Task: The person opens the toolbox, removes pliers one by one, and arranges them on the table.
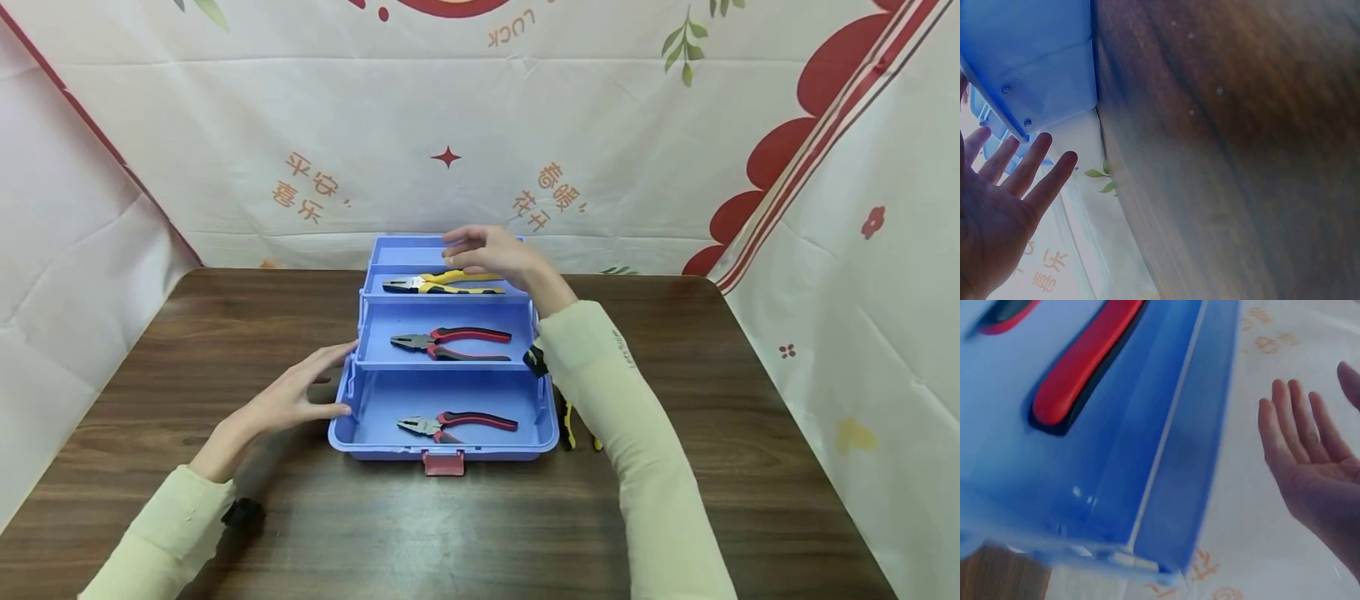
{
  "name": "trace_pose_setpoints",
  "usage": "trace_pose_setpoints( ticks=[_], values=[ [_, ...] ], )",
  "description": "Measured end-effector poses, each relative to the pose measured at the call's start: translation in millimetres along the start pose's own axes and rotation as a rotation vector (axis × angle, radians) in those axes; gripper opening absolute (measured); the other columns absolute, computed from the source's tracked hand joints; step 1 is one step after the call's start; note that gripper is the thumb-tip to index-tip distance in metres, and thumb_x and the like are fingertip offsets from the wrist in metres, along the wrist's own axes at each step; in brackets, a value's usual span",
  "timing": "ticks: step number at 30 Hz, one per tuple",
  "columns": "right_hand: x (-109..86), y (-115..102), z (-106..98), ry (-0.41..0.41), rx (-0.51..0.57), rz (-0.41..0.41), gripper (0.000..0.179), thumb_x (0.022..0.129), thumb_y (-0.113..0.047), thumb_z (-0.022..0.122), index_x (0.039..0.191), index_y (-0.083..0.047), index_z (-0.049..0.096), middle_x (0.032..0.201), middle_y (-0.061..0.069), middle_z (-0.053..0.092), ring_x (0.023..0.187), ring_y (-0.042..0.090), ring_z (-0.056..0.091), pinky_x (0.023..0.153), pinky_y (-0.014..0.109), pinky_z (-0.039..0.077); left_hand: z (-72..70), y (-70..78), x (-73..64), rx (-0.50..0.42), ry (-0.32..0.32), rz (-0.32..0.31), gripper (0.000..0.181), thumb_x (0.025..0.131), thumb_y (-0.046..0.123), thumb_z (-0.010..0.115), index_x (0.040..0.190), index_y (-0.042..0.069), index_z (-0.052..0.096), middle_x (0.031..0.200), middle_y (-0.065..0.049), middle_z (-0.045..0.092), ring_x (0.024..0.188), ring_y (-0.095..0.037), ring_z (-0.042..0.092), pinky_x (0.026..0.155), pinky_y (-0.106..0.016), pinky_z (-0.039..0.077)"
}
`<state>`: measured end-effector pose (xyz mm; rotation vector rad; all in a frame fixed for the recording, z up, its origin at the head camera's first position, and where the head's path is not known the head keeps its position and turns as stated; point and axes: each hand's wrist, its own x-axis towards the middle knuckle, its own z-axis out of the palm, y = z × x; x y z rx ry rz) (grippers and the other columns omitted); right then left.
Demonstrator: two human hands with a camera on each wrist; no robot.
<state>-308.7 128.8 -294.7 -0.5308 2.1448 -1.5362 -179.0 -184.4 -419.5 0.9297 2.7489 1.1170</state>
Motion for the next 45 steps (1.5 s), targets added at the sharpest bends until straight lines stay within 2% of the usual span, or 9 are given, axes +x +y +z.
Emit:
trace_pose_setpoints(
  ticks=[6, 12, 19, 25, 32, 38, 42, 45],
  values=[
    [22.5, 1.2, 12.2, -0.067, -0.075, 0.02, 0.044, 0.084, -0.011, 0.06, 0.125, -0.001, 0.046, 0.116, 0.016, 0.052, 0.103, 0.022, 0.051, 0.088, 0.034, 0.04, 0.6, -1.6, 0.0, 0.006, 0.004, 0.015, 0.084, 0.073, 0.04, 0.07, 0.141, 0.018, 0.024, 0.135, -0.005, 0.033, 0.115, -0.022, 0.04, 0.091, -0.043, 0.035],
    [33.4, -1.2, 19.7, -0.095, -0.249, 0.038, 0.041, 0.084, -0.014, 0.061, 0.122, -0.004, 0.049, 0.112, 0.011, 0.056, 0.1, 0.018, 0.052, 0.087, 0.033, 0.039, -0.7, -1.4, 0.2, 0.003, 0.0, 0.012, 0.084, 0.073, 0.039, 0.07, 0.141, 0.017, 0.024, 0.135, -0.006, 0.033, 0.115, -0.022, 0.039, 0.091, -0.044, 0.035],
    [38.0, -0.7, 24.6, -0.091, -0.45, 0.028, 0.039, 0.083, -0.008, 0.061, 0.119, -0.002, 0.051, 0.112, 0.012, 0.056, 0.1, 0.02, 0.051, 0.085, 0.033, 0.041, -1.9, -0.2, 1.0, 0.003, -0.002, 0.016, 0.084, 0.074, 0.036, 0.071, 0.141, 0.018, 0.024, 0.135, -0.005, 0.032, 0.115, -0.019, 0.039, 0.085, -0.043, 0.04],
    [38.5, 1.8, 27.7, -0.09, -0.47, 0.042, 0.038, 0.082, -0.006, 0.062, 0.119, -0.004, 0.053, 0.113, 0.01, 0.056, 0.103, 0.019, 0.05, 0.088, 0.033, 0.039, -0.7, 0.0, 0.7, 0.003, -0.003, 0.011, 0.084, 0.073, 0.033, 0.072, 0.14, 0.017, 0.024, 0.136, -0.006, 0.032, 0.116, -0.02, 0.038, 0.092, -0.043, 0.034],
    [39.8, 1.4, 35.1, -0.105, -0.631, 0.039, 0.038, 0.083, -0.008, 0.06, 0.121, -0.006, 0.053, 0.12, 0.007, 0.052, 0.111, 0.018, 0.045, 0.095, 0.035, 0.031, -0.8, -0.4, 0.2, 0.005, 0.001, -0.007, 0.084, 0.073, 0.031, 0.073, 0.14, 0.017, 0.024, 0.136, -0.005, 0.032, 0.117, -0.019, 0.038, 0.092, -0.043, 0.033],
    [39.8, -1.4, 39.4, -0.124, -0.688, 0.033, 0.032, 0.083, -0.005, 0.059, 0.115, -0.008, 0.056, 0.115, 0.006, 0.054, 0.105, 0.017, 0.046, 0.093, 0.034, 0.032, -0.1, 0.1, -0.2, 0.001, -0.002, 0.002, 0.085, 0.072, 0.028, 0.073, 0.141, 0.018, 0.024, 0.136, -0.005, 0.031, 0.116, -0.019, 0.038, 0.092, -0.043, 0.033],
    [39.4, -3.3, 39.9, -0.138, -0.695, -0.012, 0.03, 0.08, 0.0, 0.059, 0.109, -0.007, 0.057, 0.105, 0.005, 0.054, 0.096, 0.018, 0.046, 0.086, 0.033, 0.036, -0.1, 0.3, -0.1, 0.014, 0.0, 0.017, 0.085, 0.073, 0.036, 0.071, 0.141, 0.017, 0.023, 0.136, -0.005, 0.032, 0.116, -0.019, 0.039, 0.092, -0.043, 0.033],
    [39.2, -4.5, 40.0, -0.148, -0.702, -0.038, 0.031, 0.079, 0.002, 0.058, 0.109, -0.006, 0.057, 0.103, 0.006, 0.053, 0.094, 0.019, 0.046, 0.085, 0.033, 0.037, -0.4, 0.3, -0.3, 0.018, -0.001, 0.022, 0.085, 0.073, 0.043, 0.068, 0.141, 0.017, 0.023, 0.136, -0.005, 0.032, 0.116, -0.019, 0.039, 0.092, -0.043, 0.033]
  ],
)
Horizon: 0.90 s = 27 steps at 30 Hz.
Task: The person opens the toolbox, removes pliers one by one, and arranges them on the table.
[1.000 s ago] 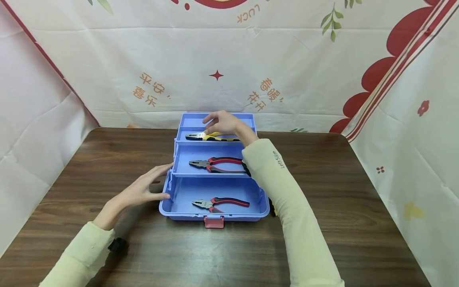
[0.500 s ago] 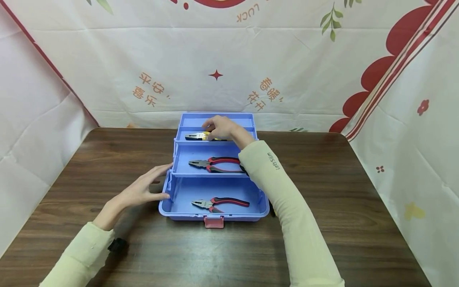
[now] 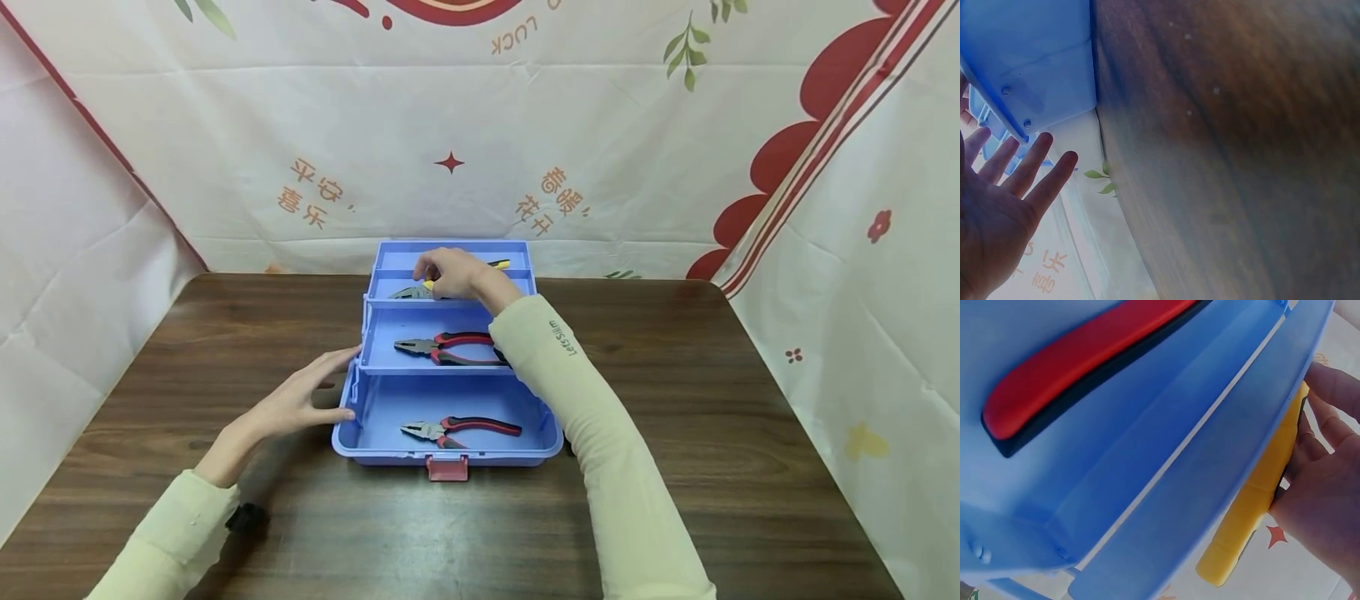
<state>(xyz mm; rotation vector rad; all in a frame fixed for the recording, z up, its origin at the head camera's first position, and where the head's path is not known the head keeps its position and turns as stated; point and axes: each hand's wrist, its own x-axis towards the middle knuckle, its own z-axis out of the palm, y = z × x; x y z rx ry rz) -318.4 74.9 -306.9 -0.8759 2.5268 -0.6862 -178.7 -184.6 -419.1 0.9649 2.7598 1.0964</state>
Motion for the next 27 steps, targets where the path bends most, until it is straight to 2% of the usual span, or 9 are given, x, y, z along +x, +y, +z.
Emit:
trace_pose_setpoints(
  ticks=[5, 10, 19, 27],
  values=[
    [-1.9, -2.7, 0.6, -0.023, -0.033, 0.035, 0.037, 0.081, 0.0, 0.057, 0.117, -0.009, 0.056, 0.112, 0.007, 0.053, 0.103, 0.019, 0.046, 0.088, 0.034, 0.036, 1.5, 0.9, -1.6, -0.009, -0.008, -0.021, 0.085, 0.073, 0.039, 0.07, 0.141, 0.017, 0.023, 0.136, -0.005, 0.031, 0.116, -0.02, 0.039, 0.093, -0.044, 0.032],
    [-3.7, -4.7, 0.5, -0.017, -0.055, 0.054, 0.038, 0.081, 0.0, 0.056, 0.117, -0.01, 0.057, 0.112, 0.008, 0.053, 0.102, 0.019, 0.047, 0.087, 0.034, 0.038, 2.0, 1.5, -1.7, -0.016, -0.007, -0.03, 0.084, 0.073, 0.034, 0.072, 0.141, 0.019, 0.023, 0.136, -0.004, 0.031, 0.117, -0.02, 0.039, 0.093, -0.044, 0.032],
    [-8.9, 2.5, -0.2, 0.052, 0.002, 0.018, 0.037, 0.084, -0.002, 0.055, 0.117, -0.016, 0.057, 0.114, 0.009, 0.051, 0.102, 0.02, 0.045, 0.088, 0.036, 0.036, 2.0, 1.0, -2.2, -0.017, -0.001, -0.028, 0.085, 0.073, 0.03, 0.073, 0.141, 0.018, 0.024, 0.136, -0.004, 0.031, 0.116, -0.021, 0.039, 0.093, -0.044, 0.032],
    [-17.6, 6.6, -8.1, 0.116, 0.061, -0.071, 0.037, 0.084, -0.002, 0.057, 0.119, -0.013, 0.055, 0.112, 0.011, 0.053, 0.1, 0.021, 0.048, 0.087, 0.036, 0.038, 1.4, 1.5, -1.1, -0.018, 0.001, -0.02, 0.085, 0.073, 0.029, 0.073, 0.141, 0.019, 0.023, 0.136, -0.004, 0.031, 0.117, -0.021, 0.039, 0.093, -0.044, 0.032]
  ],
)
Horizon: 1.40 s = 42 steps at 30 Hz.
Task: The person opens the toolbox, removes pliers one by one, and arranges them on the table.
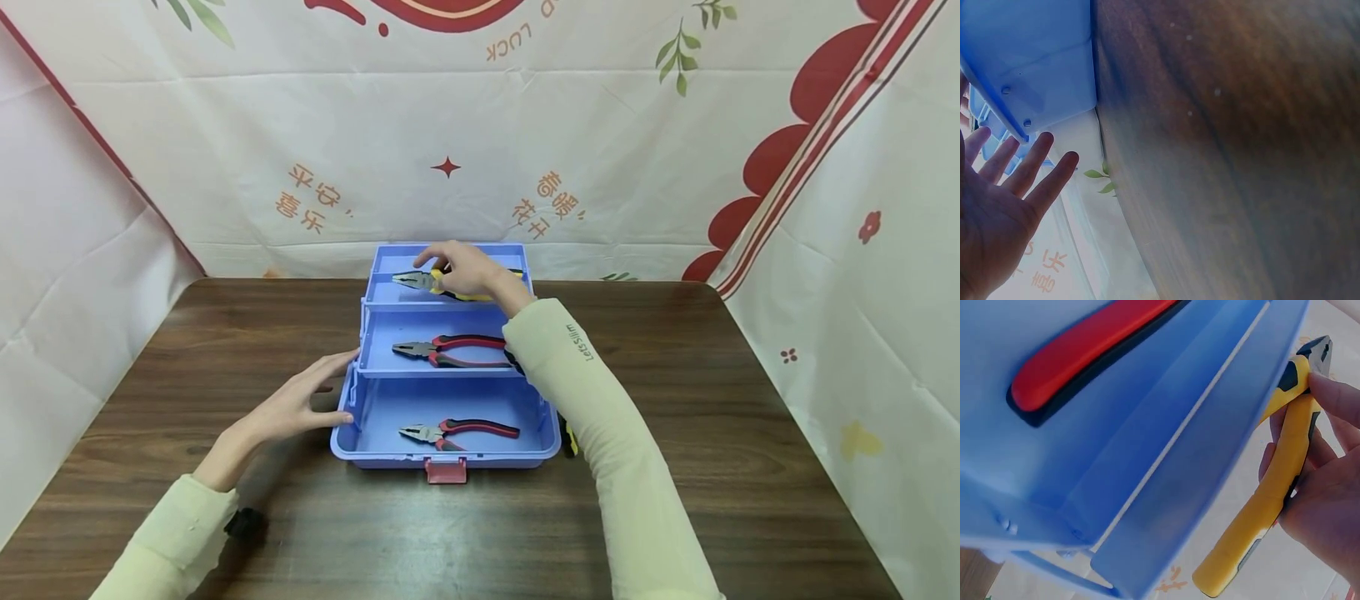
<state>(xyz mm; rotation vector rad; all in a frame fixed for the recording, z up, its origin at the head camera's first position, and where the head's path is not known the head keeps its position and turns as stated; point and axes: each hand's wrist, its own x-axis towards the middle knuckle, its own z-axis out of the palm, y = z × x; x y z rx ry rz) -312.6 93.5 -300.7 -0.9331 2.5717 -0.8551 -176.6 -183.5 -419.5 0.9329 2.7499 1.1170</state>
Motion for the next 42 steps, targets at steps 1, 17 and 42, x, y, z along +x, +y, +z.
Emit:
trace_pose_setpoints(
  ticks=[1, 17, 42],
  values=[
    [-1.0, 0.6, -1.4, 0.012, 0.017, -0.017, 0.037, 0.084, -0.001, 0.056, 0.119, -0.011, 0.055, 0.111, 0.011, 0.054, 0.098, 0.021, 0.049, 0.085, 0.036, 0.038, 0.1, 0.1, 0.2, 0.0, 0.0, 0.0, 0.085, 0.073, 0.028, 0.073, 0.141, 0.019, 0.023, 0.136, -0.004, 0.031, 0.116, -0.021, 0.039, 0.092, -0.044, 0.032],
    [-21.5, 16.5, -25.0, 0.262, 0.296, -0.151, 0.037, 0.087, -0.004, 0.054, 0.123, -0.007, 0.051, 0.11, 0.012, 0.056, 0.086, 0.022, 0.051, 0.072, 0.031, 0.041, 1.8, 0.3, -1.2, 0.001, -0.006, -0.001, 0.084, 0.073, 0.034, 0.071, 0.141, 0.017, 0.024, 0.136, -0.005, 0.031, 0.117, -0.023, 0.039, 0.093, -0.045, 0.032],
    [-85.9, 15.9, -38.1, 0.589, 0.691, 0.31, 0.045, 0.086, -0.01, 0.057, 0.13, -0.016, 0.045, 0.112, 0.009, 0.044, 0.101, 0.022, 0.044, 0.083, 0.034, 0.035, -0.1, 2.2, -0.2, 0.011, 0.0, 0.013, 0.084, 0.074, 0.039, 0.07, 0.141, 0.018, 0.024, 0.134, -0.006, 0.033, 0.115, -0.021, 0.04, 0.092, -0.044, 0.033]
  ],
)
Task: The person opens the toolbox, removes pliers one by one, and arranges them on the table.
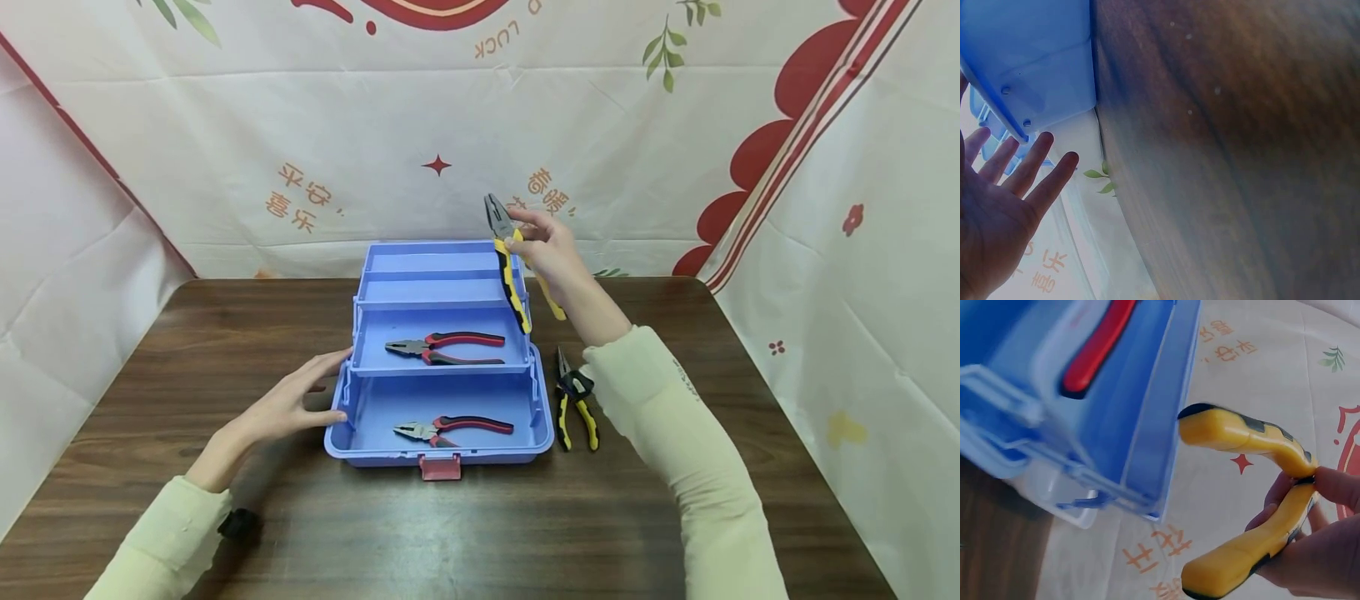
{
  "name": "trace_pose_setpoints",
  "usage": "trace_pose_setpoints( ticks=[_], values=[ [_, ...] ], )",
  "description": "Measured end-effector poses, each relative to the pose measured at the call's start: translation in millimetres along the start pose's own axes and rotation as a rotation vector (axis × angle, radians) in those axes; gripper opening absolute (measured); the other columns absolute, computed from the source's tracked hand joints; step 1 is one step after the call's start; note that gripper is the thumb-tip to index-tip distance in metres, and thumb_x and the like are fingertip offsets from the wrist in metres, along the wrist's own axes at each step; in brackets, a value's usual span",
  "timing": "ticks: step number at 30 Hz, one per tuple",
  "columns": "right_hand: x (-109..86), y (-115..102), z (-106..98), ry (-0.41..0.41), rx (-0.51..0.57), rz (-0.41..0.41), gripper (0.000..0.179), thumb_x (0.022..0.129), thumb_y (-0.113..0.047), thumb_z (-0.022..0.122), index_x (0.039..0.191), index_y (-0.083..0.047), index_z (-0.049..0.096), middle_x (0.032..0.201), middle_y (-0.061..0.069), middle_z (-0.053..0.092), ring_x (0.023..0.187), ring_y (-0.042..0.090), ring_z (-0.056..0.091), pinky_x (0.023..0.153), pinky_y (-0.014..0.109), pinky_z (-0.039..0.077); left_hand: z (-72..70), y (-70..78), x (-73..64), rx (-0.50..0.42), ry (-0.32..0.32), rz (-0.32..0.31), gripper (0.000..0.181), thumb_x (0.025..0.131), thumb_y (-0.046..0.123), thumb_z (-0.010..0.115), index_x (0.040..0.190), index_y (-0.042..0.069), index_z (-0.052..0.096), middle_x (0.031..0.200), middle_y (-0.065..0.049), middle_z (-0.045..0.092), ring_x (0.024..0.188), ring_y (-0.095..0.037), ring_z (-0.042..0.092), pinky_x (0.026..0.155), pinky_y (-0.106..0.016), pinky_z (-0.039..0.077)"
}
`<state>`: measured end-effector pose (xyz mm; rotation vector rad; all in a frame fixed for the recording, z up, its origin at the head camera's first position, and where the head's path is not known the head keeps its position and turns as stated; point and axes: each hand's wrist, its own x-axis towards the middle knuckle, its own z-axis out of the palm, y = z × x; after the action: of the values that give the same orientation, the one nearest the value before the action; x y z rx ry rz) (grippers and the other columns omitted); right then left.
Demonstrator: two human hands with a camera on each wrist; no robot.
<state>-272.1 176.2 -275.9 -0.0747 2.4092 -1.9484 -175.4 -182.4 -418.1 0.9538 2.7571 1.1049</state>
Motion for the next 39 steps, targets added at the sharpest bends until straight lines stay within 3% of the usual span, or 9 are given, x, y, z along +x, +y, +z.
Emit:
trace_pose_setpoints(
  ticks=[7, 13, 19, 24, 28, 32, 36, 39],
  values=[
    [-12.0, 23.9, -26.3, 0.044, 0.039, 0.11, 0.048, 0.087, -0.014, 0.057, 0.132, -0.018, 0.042, 0.113, 0.006, 0.045, 0.097, 0.018, 0.047, 0.083, 0.032, 0.036, -0.6, -0.5, -0.2, -0.001, 0.0, 0.003, 0.084, 0.073, 0.041, 0.069, 0.141, 0.017, 0.024, 0.135, -0.005, 0.033, 0.115, -0.019, 0.04, 0.092, -0.043, 0.033],
    [-24.7, 45.0, -52.1, 0.079, 0.033, 0.15, 0.051, 0.086, -0.02, 0.058, 0.134, -0.017, 0.04, 0.106, 0.003, 0.047, 0.089, 0.012, 0.049, 0.071, 0.023, 0.041, -1.1, -0.8, 0.2, -0.01, -0.003, 0.01, 0.084, 0.074, 0.041, 0.069, 0.141, 0.016, 0.024, 0.135, -0.006, 0.033, 0.115, -0.019, 0.039, 0.092, -0.043, 0.033],
    [-38.8, 71.9, -72.3, 0.086, 0.047, 0.19, 0.056, 0.086, -0.023, 0.059, 0.136, -0.014, 0.036, 0.106, -0.002, 0.048, 0.09, 0.007, 0.048, 0.072, 0.021, 0.04, -0.9, -1.1, 0.3, -0.013, -0.003, 0.008, 0.084, 0.074, 0.041, 0.069, 0.141, 0.017, 0.024, 0.135, -0.006, 0.032, 0.116, -0.02, 0.039, 0.092, -0.043, 0.033],
    [-49.7, 96.1, -86.9, 0.081, 0.073, 0.237, 0.058, 0.085, -0.022, 0.06, 0.136, -0.011, 0.034, 0.097, -0.008, 0.052, 0.092, 0.011, 0.046, 0.073, 0.025, 0.037, -0.5, -1.0, 0.3, -0.003, -0.002, 0.012, 0.084, 0.074, 0.042, 0.068, 0.141, 0.017, 0.024, 0.135, -0.006, 0.032, 0.116, -0.02, 0.039, 0.092, -0.043, 0.033],
    [-57.0, 115.8, -95.0, 0.069, 0.036, 0.294, 0.059, 0.086, -0.024, 0.058, 0.137, -0.01, 0.032, 0.096, -0.01, 0.05, 0.093, 0.014, 0.044, 0.072, 0.026, 0.038, -0.7, -0.6, -0.4, -0.004, 0.002, 0.011, 0.084, 0.074, 0.04, 0.069, 0.141, 0.017, 0.024, 0.135, -0.006, 0.032, 0.115, -0.02, 0.039, 0.092, -0.043, 0.034],
    [-64.0, 135.6, -100.7, 0.061, -0.03, 0.348, 0.06, 0.087, -0.026, 0.056, 0.138, -0.009, 0.029, 0.106, -0.002, 0.047, 0.091, 0.015, 0.043, 0.073, 0.029, 0.039, -0.5, -0.7, 0.0, -0.001, 0.001, 0.001, 0.084, 0.073, 0.038, 0.07, 0.141, 0.019, 0.023, 0.136, -0.005, 0.032, 0.116, -0.02, 0.039, 0.092, -0.044, 0.033],
    [-67.8, 153.2, -105.3, 0.051, -0.096, 0.382, 0.062, 0.088, -0.028, 0.055, 0.138, -0.007, 0.027, 0.127, 0.016, 0.035, 0.104, 0.023, 0.037, 0.083, 0.036, 0.033, -0.4, -1.3, 0.7, 0.002, -0.001, 0.001, 0.084, 0.073, 0.037, 0.07, 0.141, 0.019, 0.023, 0.136, -0.005, 0.031, 0.116, -0.02, 0.038, 0.093, -0.044, 0.032],
    [-68.9, 163.7, -107.1, 0.039, -0.122, 0.396, 0.061, 0.088, -0.026, 0.054, 0.138, -0.005, 0.026, 0.135, 0.021, 0.026, 0.111, 0.03, 0.03, 0.085, 0.04, 0.031, -0.8, -1.4, 0.6, 0.003, 0.002, 0.011, 0.084, 0.074, 0.04, 0.069, 0.141, 0.018, 0.024, 0.136, -0.005, 0.032, 0.116, -0.02, 0.039, 0.093, -0.043, 0.032]
  ],
)
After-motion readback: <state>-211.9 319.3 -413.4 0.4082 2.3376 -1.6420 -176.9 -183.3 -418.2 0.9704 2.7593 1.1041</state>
